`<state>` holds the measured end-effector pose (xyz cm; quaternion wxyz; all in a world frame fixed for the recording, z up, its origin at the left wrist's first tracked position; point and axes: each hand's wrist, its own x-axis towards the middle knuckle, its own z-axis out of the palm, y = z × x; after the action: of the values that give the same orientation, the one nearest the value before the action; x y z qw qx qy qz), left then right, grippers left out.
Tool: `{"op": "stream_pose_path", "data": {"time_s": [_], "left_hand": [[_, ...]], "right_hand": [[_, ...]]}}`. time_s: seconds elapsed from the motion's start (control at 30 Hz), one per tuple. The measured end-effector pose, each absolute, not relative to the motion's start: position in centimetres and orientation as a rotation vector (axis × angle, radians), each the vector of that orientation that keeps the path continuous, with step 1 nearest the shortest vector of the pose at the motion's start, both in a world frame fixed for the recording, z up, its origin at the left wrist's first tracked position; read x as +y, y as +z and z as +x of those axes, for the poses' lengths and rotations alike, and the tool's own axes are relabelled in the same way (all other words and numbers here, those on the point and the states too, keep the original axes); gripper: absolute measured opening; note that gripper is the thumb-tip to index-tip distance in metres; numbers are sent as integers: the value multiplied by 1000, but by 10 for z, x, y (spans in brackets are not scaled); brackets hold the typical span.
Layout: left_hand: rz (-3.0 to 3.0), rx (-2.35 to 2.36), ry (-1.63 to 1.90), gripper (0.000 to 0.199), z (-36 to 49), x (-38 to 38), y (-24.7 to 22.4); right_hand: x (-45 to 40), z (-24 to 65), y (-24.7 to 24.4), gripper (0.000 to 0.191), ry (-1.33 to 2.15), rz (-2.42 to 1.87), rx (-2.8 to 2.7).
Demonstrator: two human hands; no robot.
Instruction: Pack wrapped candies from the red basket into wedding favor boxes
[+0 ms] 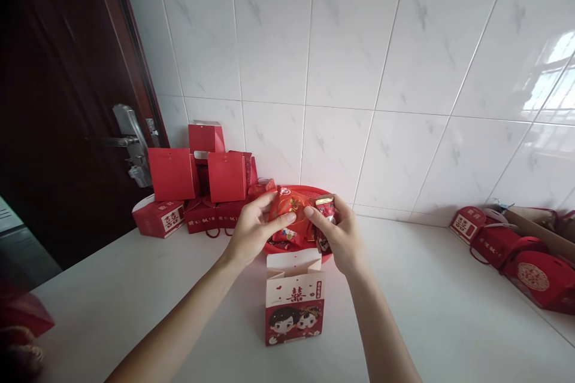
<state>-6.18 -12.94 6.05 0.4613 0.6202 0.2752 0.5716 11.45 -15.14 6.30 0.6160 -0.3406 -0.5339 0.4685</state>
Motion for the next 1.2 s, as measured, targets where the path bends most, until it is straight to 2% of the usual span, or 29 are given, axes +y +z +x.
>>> {"op": "stream_pose_path", "data": {"time_s": [0.23,0.3,0.43,0.57,0.73,0.83,1.07,1.2], "left_hand": [[1598,549,1061,63,-81,-134,68],[1776,617,960,57,-89,-140,74],[2238,888,651,21,-107,-150,86],[2403,901,365,21,-110,-151,84],[2342,919,488,21,-96,-140,66],[2299,971,487,10,-93,-138,62],[2214,1195,357,55,-94,-146,71],[2251,1170,269,63,-93,-146,74]], "right_hand": [[-161,141,72,33,1039,-806,-1449],[-164,148,76,33,978,-851,-1460],[-171,159,84,32,860,-1011,-1560],[-174,162,87,25,813,-1085,-1695],[-173,156,86,15,806,-1113,-1737],[-173,154,85,11,767,-1133,-1749],[-176,151,84,4,720,-1092,-1895],[-176,142,81,5,688,-1035,-2046]]}}
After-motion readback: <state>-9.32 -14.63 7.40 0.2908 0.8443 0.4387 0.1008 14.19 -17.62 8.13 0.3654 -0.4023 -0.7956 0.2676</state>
